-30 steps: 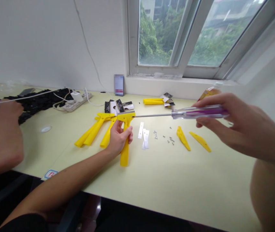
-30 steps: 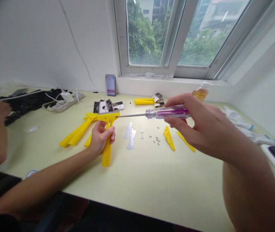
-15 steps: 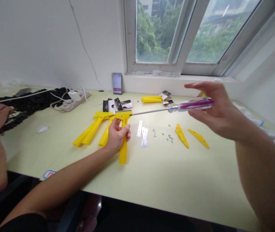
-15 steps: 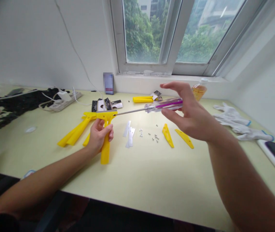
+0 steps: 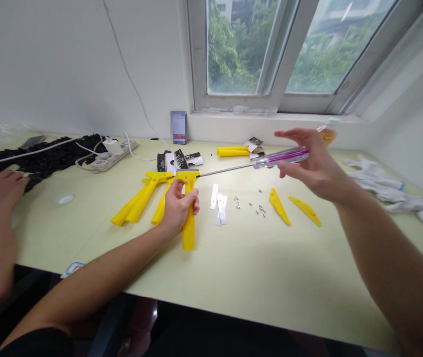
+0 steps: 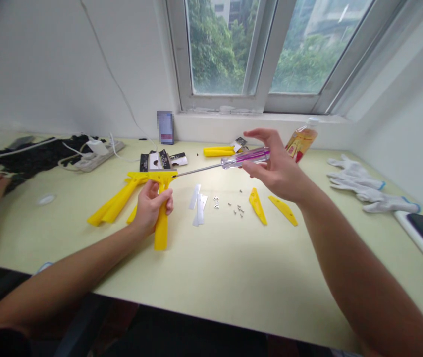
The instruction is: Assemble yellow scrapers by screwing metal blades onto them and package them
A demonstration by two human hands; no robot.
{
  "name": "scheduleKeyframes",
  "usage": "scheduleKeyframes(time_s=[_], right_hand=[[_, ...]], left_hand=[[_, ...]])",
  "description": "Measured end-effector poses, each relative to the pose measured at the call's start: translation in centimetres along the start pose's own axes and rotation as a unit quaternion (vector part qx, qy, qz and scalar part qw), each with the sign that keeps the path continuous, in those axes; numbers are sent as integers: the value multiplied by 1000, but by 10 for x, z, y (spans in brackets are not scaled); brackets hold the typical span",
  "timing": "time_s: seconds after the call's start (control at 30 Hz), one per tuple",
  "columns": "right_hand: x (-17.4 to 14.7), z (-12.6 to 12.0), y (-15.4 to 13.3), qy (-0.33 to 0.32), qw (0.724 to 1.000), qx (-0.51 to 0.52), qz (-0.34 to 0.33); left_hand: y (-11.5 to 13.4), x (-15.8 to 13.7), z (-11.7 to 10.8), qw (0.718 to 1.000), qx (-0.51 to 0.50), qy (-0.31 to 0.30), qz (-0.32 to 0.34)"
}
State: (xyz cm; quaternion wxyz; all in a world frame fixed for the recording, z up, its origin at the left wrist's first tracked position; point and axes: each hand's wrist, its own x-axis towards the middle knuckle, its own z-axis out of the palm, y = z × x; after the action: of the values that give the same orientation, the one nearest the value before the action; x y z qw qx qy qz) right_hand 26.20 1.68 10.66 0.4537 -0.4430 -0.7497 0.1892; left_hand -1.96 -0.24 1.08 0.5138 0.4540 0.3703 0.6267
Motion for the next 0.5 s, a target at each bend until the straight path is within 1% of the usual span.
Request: scheduleKeyframes(time_s=[0.03, 0.13, 0.17, 0.2, 0.27, 0.3, 0.37, 0.4, 0.5], right_hand=[[0, 1, 1, 3, 1000, 6, 3], [2, 3, 3, 68, 995, -59, 50], [2, 3, 4, 63, 995, -62, 55], [2, 2, 4, 44, 997, -45, 48], [2, 2, 5, 2, 1000, 7, 26], [2, 2, 6, 8, 1000, 6, 26], [2, 3, 7, 48, 997, -35, 49], [2, 3, 7, 52, 996, -41, 56], [2, 3, 8, -3, 1000, 17, 23]], left_hand=[[0, 0, 0, 1000, 1, 2, -1], [0, 1, 0, 1000, 7, 1, -6], [0, 1, -1, 1000, 9, 2, -10], [-1, 1, -1, 1000, 11, 5, -15], [-1, 1, -2, 1000, 13, 9, -26], [-2, 1, -2, 999, 13, 9, -30], [-2, 1, -3, 999, 13, 7, -33], [-3, 1, -3, 999, 12, 7, -33], [-4, 1, -4, 999, 10, 9, -31]])
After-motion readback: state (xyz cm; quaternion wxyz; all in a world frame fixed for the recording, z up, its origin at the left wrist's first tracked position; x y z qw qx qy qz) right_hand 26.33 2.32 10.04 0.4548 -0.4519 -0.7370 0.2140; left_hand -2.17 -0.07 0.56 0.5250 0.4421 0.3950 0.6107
